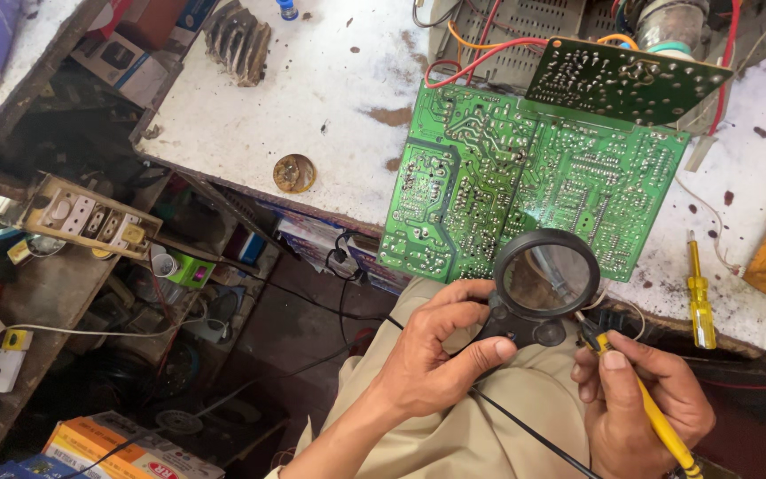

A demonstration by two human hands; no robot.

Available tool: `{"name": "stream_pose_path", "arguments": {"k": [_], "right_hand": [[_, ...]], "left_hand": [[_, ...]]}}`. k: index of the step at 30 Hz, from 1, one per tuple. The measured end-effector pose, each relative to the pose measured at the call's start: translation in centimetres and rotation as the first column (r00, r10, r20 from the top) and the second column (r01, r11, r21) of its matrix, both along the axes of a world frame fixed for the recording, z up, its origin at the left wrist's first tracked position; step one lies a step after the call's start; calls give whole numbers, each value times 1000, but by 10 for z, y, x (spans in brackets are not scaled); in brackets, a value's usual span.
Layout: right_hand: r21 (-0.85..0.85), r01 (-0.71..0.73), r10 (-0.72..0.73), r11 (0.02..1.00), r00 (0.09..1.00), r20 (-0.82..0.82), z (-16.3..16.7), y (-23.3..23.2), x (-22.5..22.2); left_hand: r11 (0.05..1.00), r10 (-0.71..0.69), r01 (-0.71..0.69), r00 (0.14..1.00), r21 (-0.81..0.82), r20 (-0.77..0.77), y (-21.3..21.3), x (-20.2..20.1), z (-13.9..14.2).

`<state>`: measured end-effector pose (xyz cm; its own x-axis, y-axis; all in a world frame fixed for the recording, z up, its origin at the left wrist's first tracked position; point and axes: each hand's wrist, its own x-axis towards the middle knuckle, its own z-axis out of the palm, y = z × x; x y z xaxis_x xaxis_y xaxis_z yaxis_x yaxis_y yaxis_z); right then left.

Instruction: The person holds a magnifying glass over a green circuit board and uses a yellow probe to touch various points on the board. The person moves the magnifying glass and probe across different areas of the board throughout the clip.

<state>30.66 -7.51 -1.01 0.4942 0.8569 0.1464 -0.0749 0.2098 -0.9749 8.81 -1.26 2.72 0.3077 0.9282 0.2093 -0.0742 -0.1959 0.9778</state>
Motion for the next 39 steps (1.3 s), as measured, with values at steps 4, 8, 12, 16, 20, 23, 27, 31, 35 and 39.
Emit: {"name": "stream_pose_path", "arguments": {"k": [4, 8, 12, 16, 20, 23, 27, 31, 35, 39], "right_hand": [[-6, 1, -1, 1000, 1000, 9, 1, 0, 0], [-2, 5, -5, 1000, 999, 35, 1, -1, 0], [10, 5, -5, 1000, 998, 62, 0, 0, 0], [24, -5, 3, 1000, 998, 60, 0, 0, 1], [-7, 24, -24, 1000, 997, 77, 0, 0, 1], [9, 14, -14, 1000, 999, 53, -1, 0, 1], [0, 17, -17, 1000, 998, 55, -1, 0, 1], [0, 16, -16, 1000, 998, 67, -1, 0, 2], [12, 5, -6, 1000, 998, 55, -3, -1, 2], [57, 21, -23, 998, 999, 41, -8, -2, 4]], "left_hand": [[1000, 0, 0, 1000, 6, 3, 0, 0, 0], [1000, 0, 0, 1000, 6, -7, 1, -1, 1], [1000, 1, -1, 1000, 5, -3, 1, 0, 1], [1000, -5, 5, 1000, 13, 4, 2, -1, 2], [1000, -12, 11, 1000, 10, 6, 2, -1, 4], [1000, -12, 12, 1000, 14, 5, 2, -1, 5], [1000, -10, 10, 1000, 15, 9, 2, -1, 4], [1000, -8, 8, 1000, 11, -2, 2, -1, 4], [1000, -6, 6, 1000, 8, -4, 2, -1, 4], [1000, -5, 5, 1000, 12, -9, 2, -1, 2]]}}
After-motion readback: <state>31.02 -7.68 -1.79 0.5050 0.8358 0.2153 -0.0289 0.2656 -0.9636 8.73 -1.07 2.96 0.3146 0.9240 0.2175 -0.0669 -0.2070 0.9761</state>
